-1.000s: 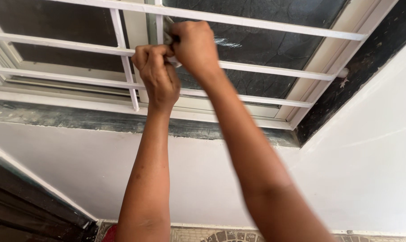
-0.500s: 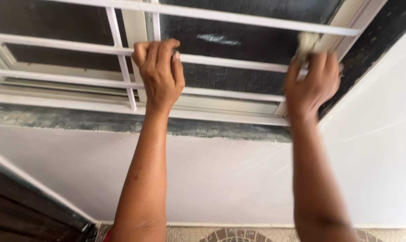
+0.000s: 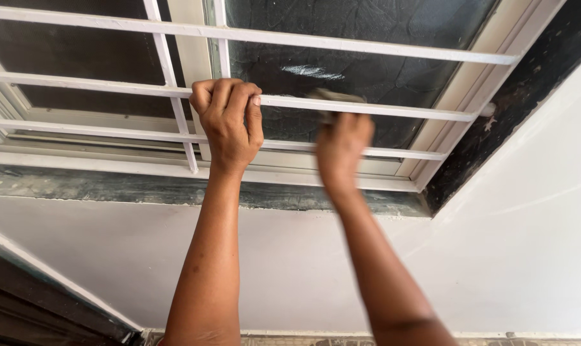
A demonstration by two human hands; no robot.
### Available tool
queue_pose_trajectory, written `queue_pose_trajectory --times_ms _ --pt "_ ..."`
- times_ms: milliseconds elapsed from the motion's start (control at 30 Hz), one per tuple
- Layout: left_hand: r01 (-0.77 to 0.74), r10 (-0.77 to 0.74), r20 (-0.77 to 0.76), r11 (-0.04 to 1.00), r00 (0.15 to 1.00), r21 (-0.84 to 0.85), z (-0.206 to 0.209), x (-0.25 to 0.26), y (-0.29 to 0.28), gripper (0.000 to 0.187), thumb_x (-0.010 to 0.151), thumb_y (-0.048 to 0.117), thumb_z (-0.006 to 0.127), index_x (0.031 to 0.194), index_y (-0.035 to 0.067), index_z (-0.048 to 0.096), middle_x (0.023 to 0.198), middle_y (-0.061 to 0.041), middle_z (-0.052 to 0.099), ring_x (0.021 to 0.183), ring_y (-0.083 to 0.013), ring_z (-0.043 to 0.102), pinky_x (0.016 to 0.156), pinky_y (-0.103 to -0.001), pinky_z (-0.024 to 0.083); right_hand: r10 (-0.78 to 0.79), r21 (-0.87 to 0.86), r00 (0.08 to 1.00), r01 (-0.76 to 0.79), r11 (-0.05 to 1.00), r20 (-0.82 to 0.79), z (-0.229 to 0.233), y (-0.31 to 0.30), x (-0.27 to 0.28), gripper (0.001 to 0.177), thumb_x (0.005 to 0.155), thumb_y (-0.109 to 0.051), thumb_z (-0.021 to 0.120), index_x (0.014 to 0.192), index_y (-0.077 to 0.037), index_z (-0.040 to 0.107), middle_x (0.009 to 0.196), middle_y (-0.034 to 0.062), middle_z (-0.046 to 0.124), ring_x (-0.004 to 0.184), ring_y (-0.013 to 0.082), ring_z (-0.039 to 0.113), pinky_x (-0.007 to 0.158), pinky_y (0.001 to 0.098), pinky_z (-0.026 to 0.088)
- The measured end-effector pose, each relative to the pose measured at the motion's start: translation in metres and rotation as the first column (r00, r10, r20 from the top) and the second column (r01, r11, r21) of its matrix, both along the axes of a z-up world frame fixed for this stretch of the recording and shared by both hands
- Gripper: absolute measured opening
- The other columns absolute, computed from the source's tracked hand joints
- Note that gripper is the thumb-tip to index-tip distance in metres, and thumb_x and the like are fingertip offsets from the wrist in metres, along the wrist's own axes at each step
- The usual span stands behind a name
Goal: The person wipes a metal railing and then cleans a window with a cloth. They use a white cloth to wipe the horizontal and vertical bars of the window frame and the glass panes, moving methodically across the surface.
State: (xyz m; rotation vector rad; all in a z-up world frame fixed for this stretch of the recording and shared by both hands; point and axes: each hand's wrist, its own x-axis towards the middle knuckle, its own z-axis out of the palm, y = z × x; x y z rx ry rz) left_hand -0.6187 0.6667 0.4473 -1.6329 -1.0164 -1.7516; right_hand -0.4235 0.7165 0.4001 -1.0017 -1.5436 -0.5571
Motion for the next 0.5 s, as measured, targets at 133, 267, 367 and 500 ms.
queue_pose_trajectory --times_ms 133,267,367,500 --pt "0.024 -0.025 -0.009 0.999 1.000 -0.048 0.001 -0.005 -0.002 0.020 0.107 0.020 0.058 0.095 0.012 0.072 0.098 0.000 0.067 0.105 -0.0228 0.049 0.098 -0.040 0.038 0.044 -0.215 0.993 -0.020 0.976 0.106 -0.001 -0.002 -0.077 0.016 0.091 -0.002 0.059 0.106 0.001 0.066 0.106 0.0215 0.063 0.104 0.0387 0.055 0.092 0.0559 0.044" --pt "0.089 -0.093 -0.028 0.988 0.995 -0.125 0.009 -0.014 -0.013 0.028 0.110 0.031 0.059 0.096 0.011 0.073 0.098 0.000 0.067 0.103 -0.0239 0.048 0.096 -0.038 0.041 0.352 -0.486 0.936 -0.315 0.815 -0.016 0.023 -0.019 -0.116 0.029 0.096 -0.027 0.058 0.082 -0.005 0.069 0.096 0.0223 0.071 0.091 0.0359 0.067 0.081 0.0477 0.053" --pt "0.085 -0.096 -0.067 0.984 0.993 -0.155 0.015 -0.015 -0.022 0.036 0.111 0.040 0.059 0.098 0.010 0.073 0.098 0.000 0.066 0.104 -0.0247 0.048 0.097 -0.038 0.042 0.337 -0.660 0.896 -0.070 0.748 0.288 0.060 -0.019 -0.102 0.028 0.095 -0.029 0.057 0.082 -0.010 0.072 0.082 0.0119 0.075 0.078 0.0297 0.072 0.066 0.0442 0.055" --pt "0.056 -0.072 -0.094 0.985 0.993 -0.165 0.015 -0.013 -0.027 0.047 0.111 0.052 0.054 0.100 0.010 0.072 0.100 0.000 0.066 0.106 -0.0249 0.048 0.097 -0.038 0.042 0.305 -0.583 0.728 0.158 0.797 0.615 0.079 -0.024 -0.067 0.024 0.095 -0.026 0.055 0.089 -0.022 0.077 0.085 0.0048 0.076 0.081 0.0249 0.073 0.066 0.0435 0.055"
